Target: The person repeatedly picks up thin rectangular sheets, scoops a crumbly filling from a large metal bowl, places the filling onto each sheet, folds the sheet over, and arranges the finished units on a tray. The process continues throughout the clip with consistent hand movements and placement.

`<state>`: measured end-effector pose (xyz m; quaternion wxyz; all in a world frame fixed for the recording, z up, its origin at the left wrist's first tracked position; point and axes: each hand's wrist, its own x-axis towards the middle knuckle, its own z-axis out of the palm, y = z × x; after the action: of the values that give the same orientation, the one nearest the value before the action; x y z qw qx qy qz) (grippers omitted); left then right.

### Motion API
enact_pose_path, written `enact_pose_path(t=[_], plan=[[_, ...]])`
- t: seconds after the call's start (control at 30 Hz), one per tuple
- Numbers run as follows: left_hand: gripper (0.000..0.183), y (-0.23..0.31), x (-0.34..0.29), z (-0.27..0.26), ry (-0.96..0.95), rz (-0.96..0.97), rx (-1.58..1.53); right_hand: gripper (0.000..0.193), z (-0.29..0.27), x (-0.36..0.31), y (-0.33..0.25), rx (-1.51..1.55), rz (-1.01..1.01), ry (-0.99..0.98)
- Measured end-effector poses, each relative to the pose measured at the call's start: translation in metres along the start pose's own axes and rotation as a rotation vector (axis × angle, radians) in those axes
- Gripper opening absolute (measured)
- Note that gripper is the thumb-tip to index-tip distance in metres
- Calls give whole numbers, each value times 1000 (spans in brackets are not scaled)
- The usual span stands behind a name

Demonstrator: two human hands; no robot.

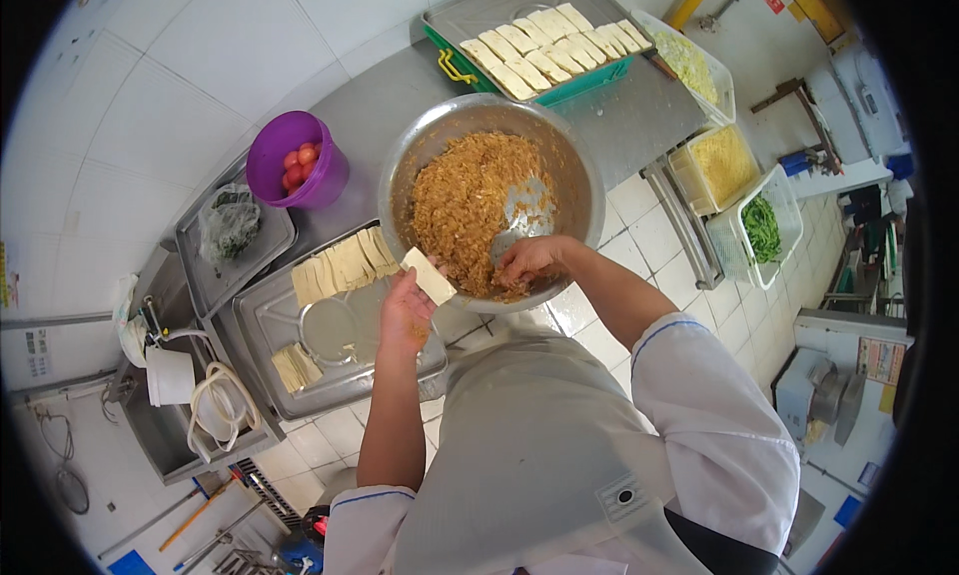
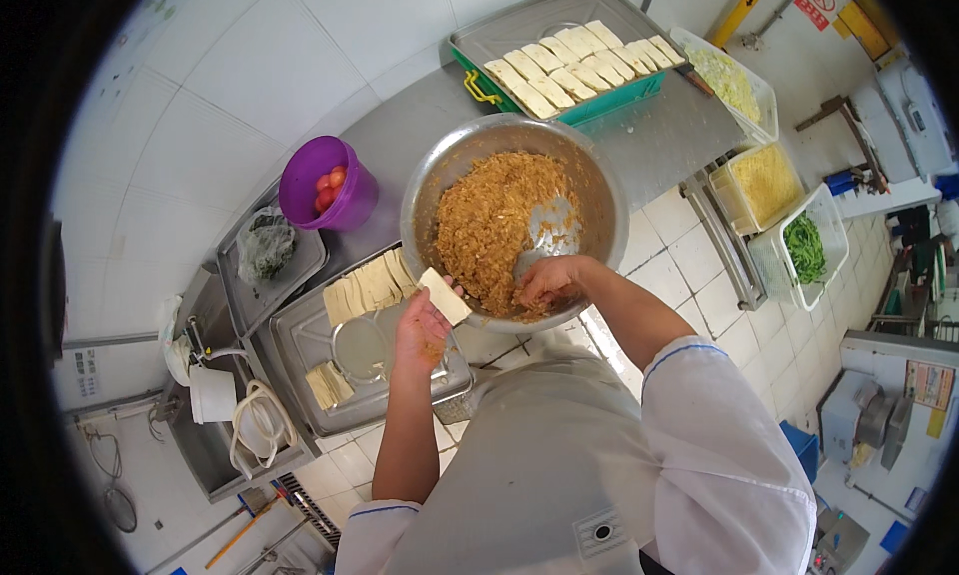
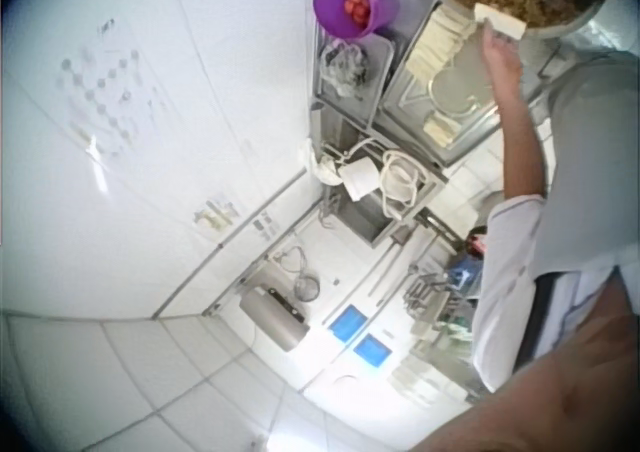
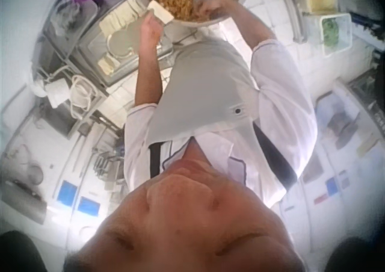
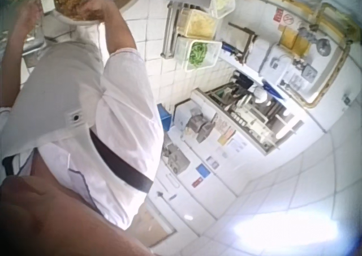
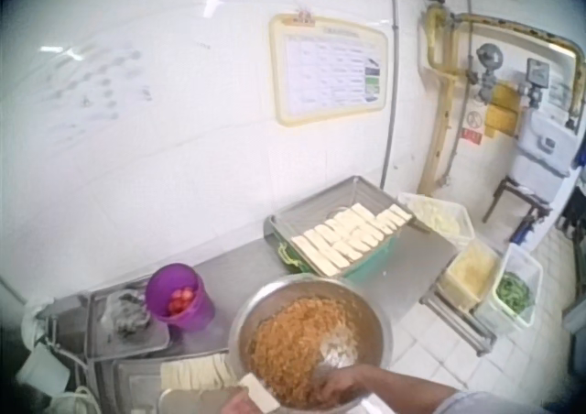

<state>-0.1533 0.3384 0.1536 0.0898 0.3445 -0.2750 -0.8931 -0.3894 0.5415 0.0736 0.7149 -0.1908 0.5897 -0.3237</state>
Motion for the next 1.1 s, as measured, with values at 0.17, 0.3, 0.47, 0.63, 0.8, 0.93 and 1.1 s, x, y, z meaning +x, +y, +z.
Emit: enact_pose_path(t=[0.17,0.3,0.47,0.63,0.8,0.93,1.1], plan=[[42,-35,18,-1,13,-45,44,30,18,-23,-32,579,-175,107],[41,-46,29,20,-41,-76,-50,34,48,-38,-64,701,-313,231],[38,-41,23,55,-126,-5,-59,19,81,-47,-86,-248,-548,639],[37,-36,22,73,-57,56,36,17,89,-56,-98,-463,-704,937],[34,-31,26,75,16,69,83,24,96,-70,-106,-341,-671,875],[33,-26,32,74,67,63,-22,23,99,-70,-99,-266,-785,845],[34,-21,39,64,84,142,-52,25,61,-38,-59,-288,-608,959]])
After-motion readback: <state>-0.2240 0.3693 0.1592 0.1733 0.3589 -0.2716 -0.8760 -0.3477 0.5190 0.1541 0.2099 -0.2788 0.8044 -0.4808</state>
